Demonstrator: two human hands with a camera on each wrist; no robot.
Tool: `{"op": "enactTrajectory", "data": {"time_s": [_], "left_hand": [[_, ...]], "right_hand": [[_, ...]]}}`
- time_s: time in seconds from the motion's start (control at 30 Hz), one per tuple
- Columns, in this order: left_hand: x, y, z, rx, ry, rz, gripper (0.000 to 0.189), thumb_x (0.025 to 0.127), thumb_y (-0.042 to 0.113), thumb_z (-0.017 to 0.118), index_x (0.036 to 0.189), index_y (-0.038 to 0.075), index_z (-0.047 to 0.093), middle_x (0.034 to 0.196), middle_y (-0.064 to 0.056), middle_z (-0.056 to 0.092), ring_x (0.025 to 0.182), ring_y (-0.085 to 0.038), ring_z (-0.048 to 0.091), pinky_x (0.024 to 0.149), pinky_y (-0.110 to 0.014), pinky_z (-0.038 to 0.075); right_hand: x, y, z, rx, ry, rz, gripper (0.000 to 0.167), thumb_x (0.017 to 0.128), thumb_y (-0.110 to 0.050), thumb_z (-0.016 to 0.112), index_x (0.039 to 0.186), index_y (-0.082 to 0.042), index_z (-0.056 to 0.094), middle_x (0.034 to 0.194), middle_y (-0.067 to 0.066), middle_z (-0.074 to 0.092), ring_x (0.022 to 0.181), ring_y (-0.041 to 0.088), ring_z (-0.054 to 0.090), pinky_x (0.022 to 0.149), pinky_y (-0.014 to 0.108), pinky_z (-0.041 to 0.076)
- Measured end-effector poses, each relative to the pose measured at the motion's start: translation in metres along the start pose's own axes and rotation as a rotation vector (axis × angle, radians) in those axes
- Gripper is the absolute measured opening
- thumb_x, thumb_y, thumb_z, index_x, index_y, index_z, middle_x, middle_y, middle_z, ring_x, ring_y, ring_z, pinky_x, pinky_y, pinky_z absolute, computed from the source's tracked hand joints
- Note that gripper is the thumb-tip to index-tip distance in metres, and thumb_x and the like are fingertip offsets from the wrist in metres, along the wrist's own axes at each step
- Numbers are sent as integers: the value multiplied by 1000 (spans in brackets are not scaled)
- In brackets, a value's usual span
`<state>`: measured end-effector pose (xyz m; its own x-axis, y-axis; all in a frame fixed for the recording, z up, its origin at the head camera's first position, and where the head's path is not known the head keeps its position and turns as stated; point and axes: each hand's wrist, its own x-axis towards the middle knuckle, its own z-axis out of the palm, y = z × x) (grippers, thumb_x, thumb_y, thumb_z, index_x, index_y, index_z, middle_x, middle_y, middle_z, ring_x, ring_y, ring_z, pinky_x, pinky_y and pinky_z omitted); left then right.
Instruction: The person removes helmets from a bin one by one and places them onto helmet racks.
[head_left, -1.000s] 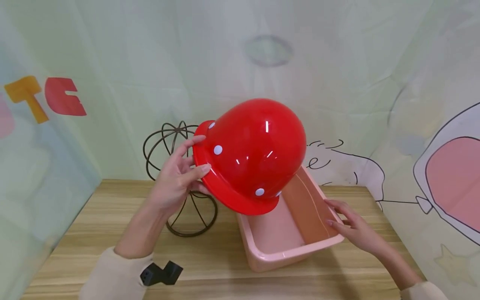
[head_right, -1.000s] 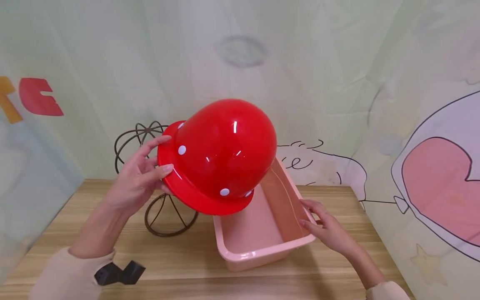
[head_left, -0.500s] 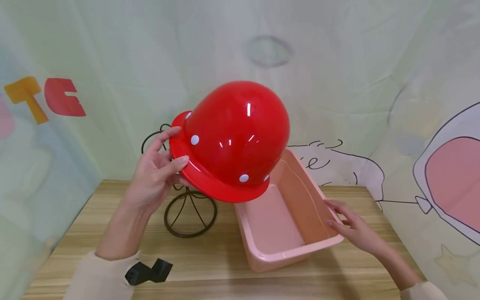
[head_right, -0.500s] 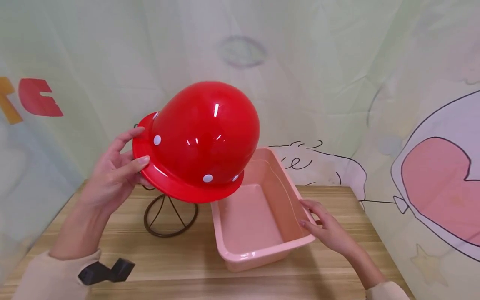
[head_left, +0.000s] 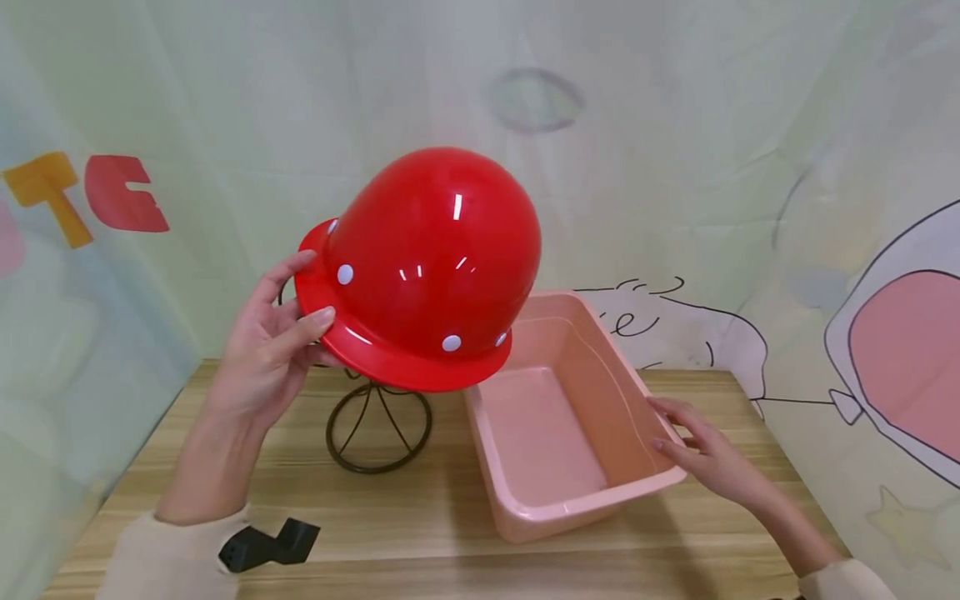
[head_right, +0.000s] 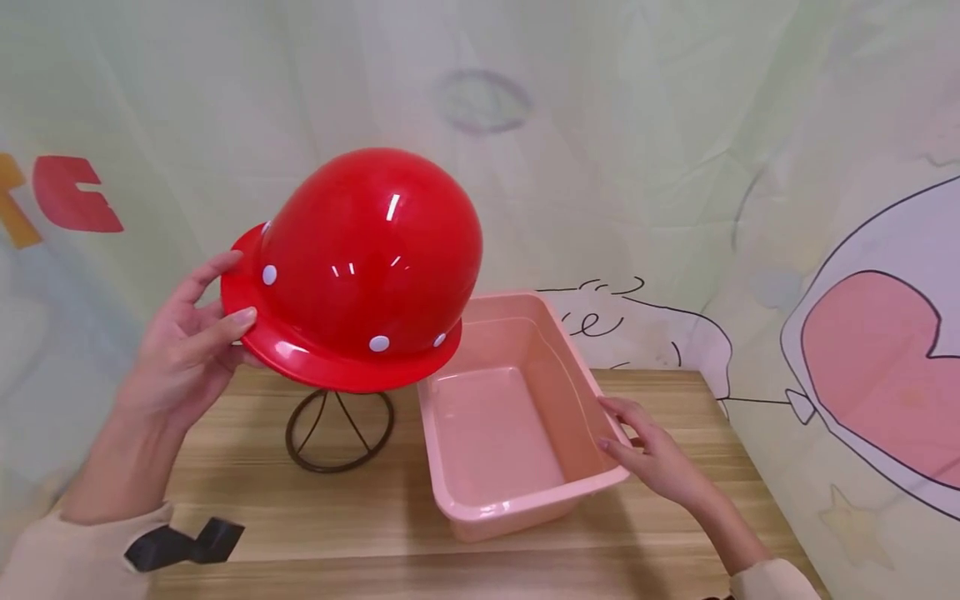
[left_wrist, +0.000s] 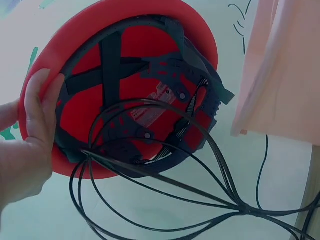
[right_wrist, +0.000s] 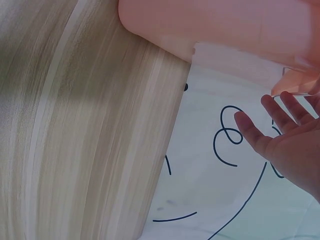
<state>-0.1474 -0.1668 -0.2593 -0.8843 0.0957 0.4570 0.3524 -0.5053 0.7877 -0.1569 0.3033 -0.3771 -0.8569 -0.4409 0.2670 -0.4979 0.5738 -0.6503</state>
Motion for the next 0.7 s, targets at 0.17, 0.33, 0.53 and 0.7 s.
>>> {"op": "enactTrajectory", "data": {"time_s": [0.17,0.33,0.53,0.7], "left_hand": [[0,0,-4,-26,-8,18,48,90,-12,42,134,4,31,112,-18,54,79,-25,66,61,-29,55],[2,1,-3,-41,-9,28,48,90,-12,41,134,3,31,110,-18,56,78,-25,66,61,-29,55],[8,5,-1,-22,11,30,48,90,-11,43,133,4,33,104,-17,60,76,-25,67,61,-29,55],[9,11,-4,-47,34,58,47,89,-11,45,132,4,35,109,-19,57,83,-27,65,62,-31,55]], "right_hand": [[0,0,0,13,-4,-3,50,86,-3,61,133,-2,42,129,16,43,109,-2,40,79,29,50],[0,2,0,3,-3,16,49,87,-5,60,133,-2,42,129,15,43,110,-1,40,79,28,50],[0,3,0,-1,-13,39,49,88,-8,60,133,-3,41,129,14,43,109,-2,41,80,28,50],[0,4,0,-2,-20,47,49,88,-8,60,133,-3,41,129,14,42,109,-2,41,80,28,50]]}}
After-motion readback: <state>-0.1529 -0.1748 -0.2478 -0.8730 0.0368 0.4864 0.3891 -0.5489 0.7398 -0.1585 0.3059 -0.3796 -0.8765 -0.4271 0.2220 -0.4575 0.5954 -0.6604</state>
